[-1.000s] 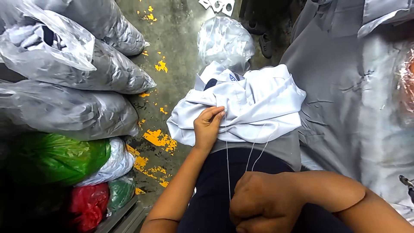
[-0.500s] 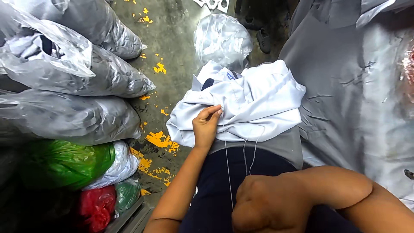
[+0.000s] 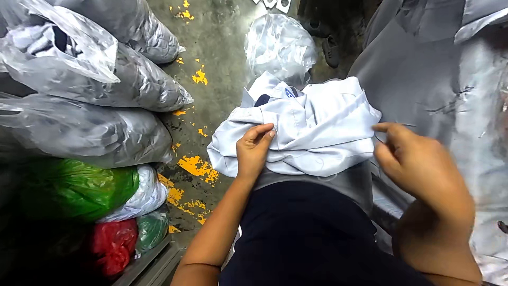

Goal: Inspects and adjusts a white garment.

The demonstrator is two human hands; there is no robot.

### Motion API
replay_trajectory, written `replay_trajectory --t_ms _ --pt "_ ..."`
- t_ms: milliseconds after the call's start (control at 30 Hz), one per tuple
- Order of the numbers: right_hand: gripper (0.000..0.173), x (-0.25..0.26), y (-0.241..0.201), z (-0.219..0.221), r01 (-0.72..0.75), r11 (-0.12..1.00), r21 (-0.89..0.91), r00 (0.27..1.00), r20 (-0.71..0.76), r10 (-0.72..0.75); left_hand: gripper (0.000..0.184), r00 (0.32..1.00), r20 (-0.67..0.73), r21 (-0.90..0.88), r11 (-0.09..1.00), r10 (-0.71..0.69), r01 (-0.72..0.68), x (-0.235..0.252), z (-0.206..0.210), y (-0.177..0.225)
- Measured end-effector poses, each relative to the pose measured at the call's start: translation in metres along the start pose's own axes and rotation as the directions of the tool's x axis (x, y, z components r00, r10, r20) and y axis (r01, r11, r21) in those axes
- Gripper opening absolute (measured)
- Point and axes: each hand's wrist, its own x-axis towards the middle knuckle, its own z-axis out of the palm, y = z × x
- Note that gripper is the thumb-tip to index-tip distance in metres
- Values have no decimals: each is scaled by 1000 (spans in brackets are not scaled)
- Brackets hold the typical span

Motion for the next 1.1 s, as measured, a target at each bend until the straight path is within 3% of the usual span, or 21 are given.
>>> replay_trajectory --t_ms 133,233,367,500,633,800,900,1000,1100 --pt "28 19 -37 49 207 909 361 978 -55 -201 21 999 9 8 999 41 -41 -5 4 2" --pt "29 42 -63 93 237 857 458 966 -18 -257 22 998 5 60 996 61 -61 -7 5 5" --pt "20 61 -74 116 160 819 551 962 99 -255 18 995 -13 85 991 102 -101 -8 4 1" --pt "18 56 -73 108 89 751 654 956 155 -248 17 993 -25 71 991 116 -114 -6 5 -4" --pt "20 41 -81 99 4 671 741 903 286 -321 17 995 -31 18 995 97 -97 -4 5 -7" --pt "18 44 -78 112 75 741 667 970 124 -210 18 997 -44 -54 996 68 -71 -4 4 -6" --pt "22 53 -76 115 22 743 669 964 181 -192 18 997 -38 -76 995 62 -65 -4 6 -6" --pt "18 58 -80 114 -70 664 745 940 272 -206 18 997 -40 -81 995 58 -61 -3 6 -7" --pt "15 61 -80 118 -250 448 858 900 376 -218 19 997 -44 -87 994 58 -62 -3 6 -6"
